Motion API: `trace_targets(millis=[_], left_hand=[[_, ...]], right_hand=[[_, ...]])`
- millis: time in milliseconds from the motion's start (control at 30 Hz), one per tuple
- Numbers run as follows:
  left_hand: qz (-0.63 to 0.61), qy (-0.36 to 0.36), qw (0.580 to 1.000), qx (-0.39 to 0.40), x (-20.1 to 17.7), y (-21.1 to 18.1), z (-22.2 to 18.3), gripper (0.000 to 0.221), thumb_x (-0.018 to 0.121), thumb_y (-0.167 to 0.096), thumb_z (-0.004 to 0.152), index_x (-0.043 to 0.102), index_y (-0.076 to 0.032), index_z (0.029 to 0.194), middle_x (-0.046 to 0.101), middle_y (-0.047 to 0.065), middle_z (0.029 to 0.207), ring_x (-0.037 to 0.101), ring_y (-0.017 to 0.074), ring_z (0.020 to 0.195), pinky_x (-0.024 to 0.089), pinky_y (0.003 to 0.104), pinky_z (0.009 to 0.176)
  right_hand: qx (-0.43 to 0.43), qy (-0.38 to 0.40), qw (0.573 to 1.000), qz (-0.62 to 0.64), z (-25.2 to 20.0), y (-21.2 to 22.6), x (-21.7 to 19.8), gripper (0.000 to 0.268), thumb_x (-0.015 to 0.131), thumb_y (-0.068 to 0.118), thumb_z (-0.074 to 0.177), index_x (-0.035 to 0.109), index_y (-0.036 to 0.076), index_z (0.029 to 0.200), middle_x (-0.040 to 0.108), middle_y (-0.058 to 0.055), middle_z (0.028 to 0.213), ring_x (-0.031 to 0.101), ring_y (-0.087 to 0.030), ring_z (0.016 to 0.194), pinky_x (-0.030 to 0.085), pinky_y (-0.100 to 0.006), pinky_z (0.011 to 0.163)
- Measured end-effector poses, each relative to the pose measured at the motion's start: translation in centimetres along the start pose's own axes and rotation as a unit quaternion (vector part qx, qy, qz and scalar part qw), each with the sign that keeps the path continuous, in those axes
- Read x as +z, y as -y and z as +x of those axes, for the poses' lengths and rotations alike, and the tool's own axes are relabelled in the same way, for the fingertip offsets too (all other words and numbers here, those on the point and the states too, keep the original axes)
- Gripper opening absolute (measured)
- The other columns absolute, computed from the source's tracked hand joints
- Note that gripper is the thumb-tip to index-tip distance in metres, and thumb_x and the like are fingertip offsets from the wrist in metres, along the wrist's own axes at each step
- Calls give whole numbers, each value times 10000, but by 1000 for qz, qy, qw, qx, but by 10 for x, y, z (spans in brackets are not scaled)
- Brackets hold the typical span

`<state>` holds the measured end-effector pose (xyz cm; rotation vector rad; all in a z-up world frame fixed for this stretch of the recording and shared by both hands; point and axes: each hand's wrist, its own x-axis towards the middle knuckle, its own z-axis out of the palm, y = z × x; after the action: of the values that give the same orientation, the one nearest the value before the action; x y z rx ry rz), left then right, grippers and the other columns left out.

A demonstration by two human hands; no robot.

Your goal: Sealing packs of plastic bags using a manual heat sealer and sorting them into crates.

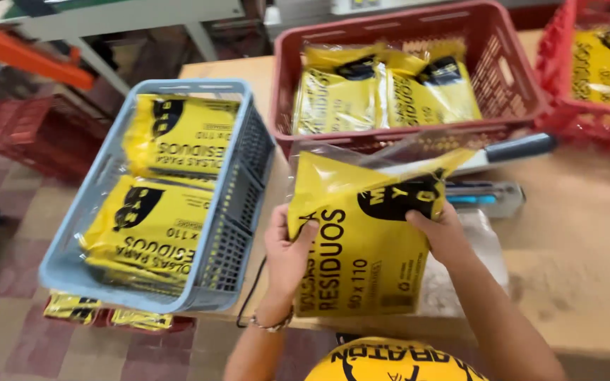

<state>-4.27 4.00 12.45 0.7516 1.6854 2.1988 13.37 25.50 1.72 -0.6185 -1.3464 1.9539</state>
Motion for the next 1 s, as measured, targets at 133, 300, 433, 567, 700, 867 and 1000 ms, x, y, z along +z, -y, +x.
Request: trace_targets(millis=[133, 300, 433, 567, 700, 867, 1000], left_hand=[[29, 16, 989, -147, 26, 73, -7, 158, 675, -214, 989, 695, -58, 1008, 604, 20, 780, 517, 111, 784, 487, 310, 732], [124, 9, 979, -164, 44, 162, -8, 263, 608, -257, 1027, 751, -89, 883, 562, 0, 655, 486, 108, 698, 431, 266, 645], [289, 54, 938, -181, 43, 222, 0, 223, 639, -318, 968, 754, -153, 871, 611, 49, 647, 576, 198, 694, 478, 361, 697], [475, 74, 855, -195, 54, 218, 11, 320, 532, -398, 971, 737, -166, 1053, 754, 181, 919, 702, 440, 969, 548, 547, 884], [549, 65, 813, -182, 48, 254, 28, 339, 534, -388, 948, 756, -166, 1077, 751, 204, 892, 718, 439, 939, 569, 552, 852], [626, 89, 750, -196, 51, 273, 35, 386, 487, -408, 945, 754, -135, 999, 752, 190, 880, 731, 454, 911, 577, 550, 829], [636, 89, 738, -207, 47, 274, 39, 346, 509, -328, 915, 771, -126, 1017, 756, 195, 899, 732, 452, 918, 589, 533, 847]], right_hand=[[111, -90, 988, -60, -27, -18, -37, 287, 719, 107, 963, 670, 23, 1234, 747, -182, 1037, 746, -327, 900, 608, -503, 798], [132, -105, 971, -169, -39, -37, -76, 540, 693, 310, 1004, 576, -12, 1421, 646, -200, 1329, 600, -266, 1204, 482, -493, 1060], [135, -171, 940, -263, -9, -45, -100, 419, 665, 404, 1025, 680, 78, 1288, 701, -98, 1158, 623, -251, 1132, 511, -420, 993], [174, -207, 868, -417, 25, -66, -133, 301, 735, 502, 918, 772, 291, 1130, 758, 45, 1058, 703, -206, 1080, 538, -382, 931], [113, -217, 849, -468, 67, -134, -192, 223, 781, 372, 874, 798, 289, 1079, 769, 2, 970, 717, -241, 1042, 564, -368, 894], [125, -195, 771, -593, 58, -73, -132, 155, 643, 215, 947, 545, 140, 1041, 738, -189, 902, 713, -452, 997, 534, -569, 914], [104, -171, 770, -606, 59, -72, -125, 114, 562, 172, 981, 488, 140, 1062, 724, -214, 929, 696, -494, 1011, 485, -587, 963]])
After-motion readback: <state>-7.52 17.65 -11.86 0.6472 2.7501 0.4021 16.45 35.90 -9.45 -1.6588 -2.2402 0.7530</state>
